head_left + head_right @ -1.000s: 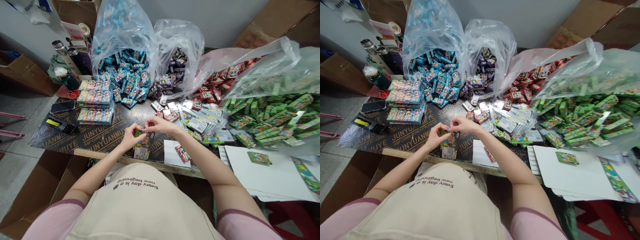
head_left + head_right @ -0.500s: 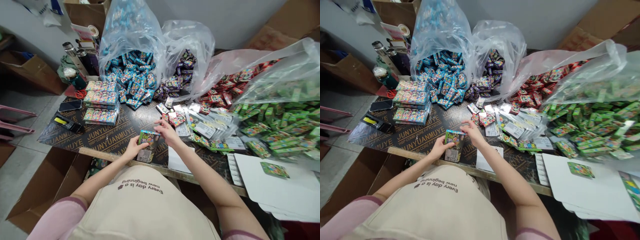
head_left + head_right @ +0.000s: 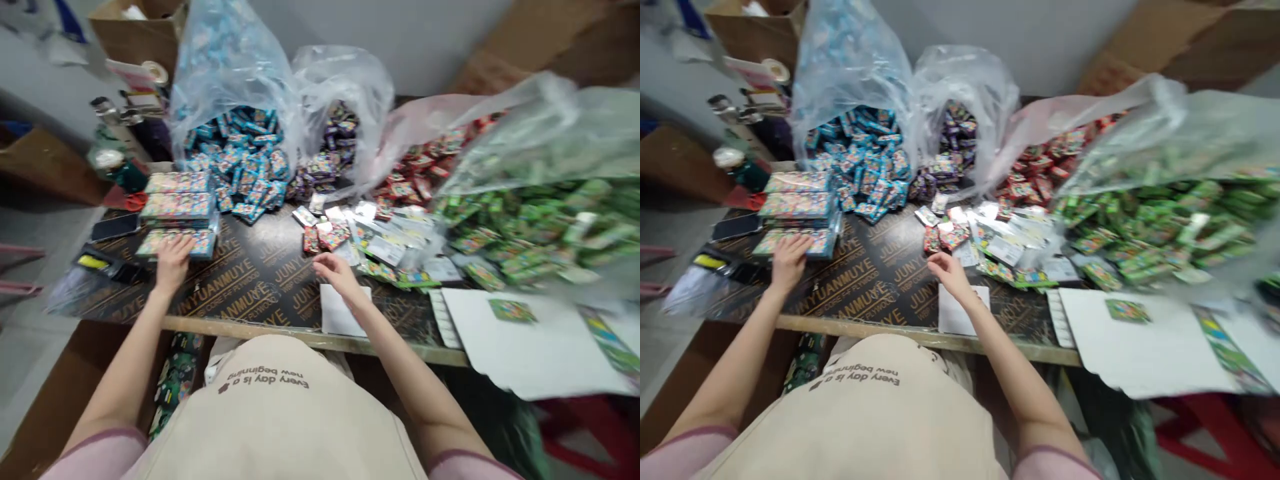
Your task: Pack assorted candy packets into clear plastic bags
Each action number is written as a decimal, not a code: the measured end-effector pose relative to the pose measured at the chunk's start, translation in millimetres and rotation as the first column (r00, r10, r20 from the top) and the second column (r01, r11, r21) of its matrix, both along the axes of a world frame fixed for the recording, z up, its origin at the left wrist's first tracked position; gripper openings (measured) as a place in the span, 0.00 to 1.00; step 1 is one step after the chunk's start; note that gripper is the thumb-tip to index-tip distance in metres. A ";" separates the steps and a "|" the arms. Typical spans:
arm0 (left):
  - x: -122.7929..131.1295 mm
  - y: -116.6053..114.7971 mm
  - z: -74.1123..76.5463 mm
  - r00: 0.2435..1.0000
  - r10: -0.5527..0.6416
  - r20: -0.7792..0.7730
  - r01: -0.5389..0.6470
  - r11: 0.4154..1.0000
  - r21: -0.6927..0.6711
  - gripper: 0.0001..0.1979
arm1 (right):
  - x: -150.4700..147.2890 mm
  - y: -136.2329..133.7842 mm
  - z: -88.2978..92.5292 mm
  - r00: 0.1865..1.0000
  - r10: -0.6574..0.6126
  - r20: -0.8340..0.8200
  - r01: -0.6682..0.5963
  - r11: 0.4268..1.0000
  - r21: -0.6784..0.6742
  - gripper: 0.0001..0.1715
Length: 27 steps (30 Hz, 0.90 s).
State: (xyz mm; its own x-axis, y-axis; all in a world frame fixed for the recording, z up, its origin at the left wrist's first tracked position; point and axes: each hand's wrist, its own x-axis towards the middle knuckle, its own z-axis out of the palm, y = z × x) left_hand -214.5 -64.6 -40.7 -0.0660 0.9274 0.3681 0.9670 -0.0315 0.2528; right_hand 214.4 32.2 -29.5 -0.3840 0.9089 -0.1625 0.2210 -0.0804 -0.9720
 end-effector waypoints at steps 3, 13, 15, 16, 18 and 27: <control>-20.7 4.2 -15.3 0.996 -0.085 -0.004 0.085 0.996 0.037 0.20 | 26.4 11.9 -2.0 0.957 -0.090 0.276 0.001 0.951 0.308 0.10; 40.2 23.0 1.3 0.995 -0.082 0.052 0.065 0.960 0.273 0.16 | 149.1 89.7 -24.5 0.311 -0.397 0.863 -0.097 0.890 0.445 0.49; 64.2 27.1 5.5 0.987 -0.149 0.061 0.130 0.962 0.241 0.16 | 152.0 96.6 -25.6 0.256 -0.418 0.872 -0.120 0.881 0.457 0.48; 74.3 29.0 6.5 0.980 -0.186 0.067 0.167 0.961 0.220 0.16 | 152.2 99.4 -25.0 0.239 -0.428 0.872 -0.131 0.875 0.466 0.47; 89.9 32.2 6.5 0.965 -0.246 0.088 0.228 0.957 0.179 0.16 | 153.3 105.0 -22.4 0.234 -0.432 0.871 -0.163 0.866 0.473 0.43; 138.0 34.9 6.2 0.905 -0.362 0.222 0.341 0.932 0.126 0.14 | 169.9 126.8 -36.7 0.317 -0.243 0.917 -0.544 0.745 0.385 0.38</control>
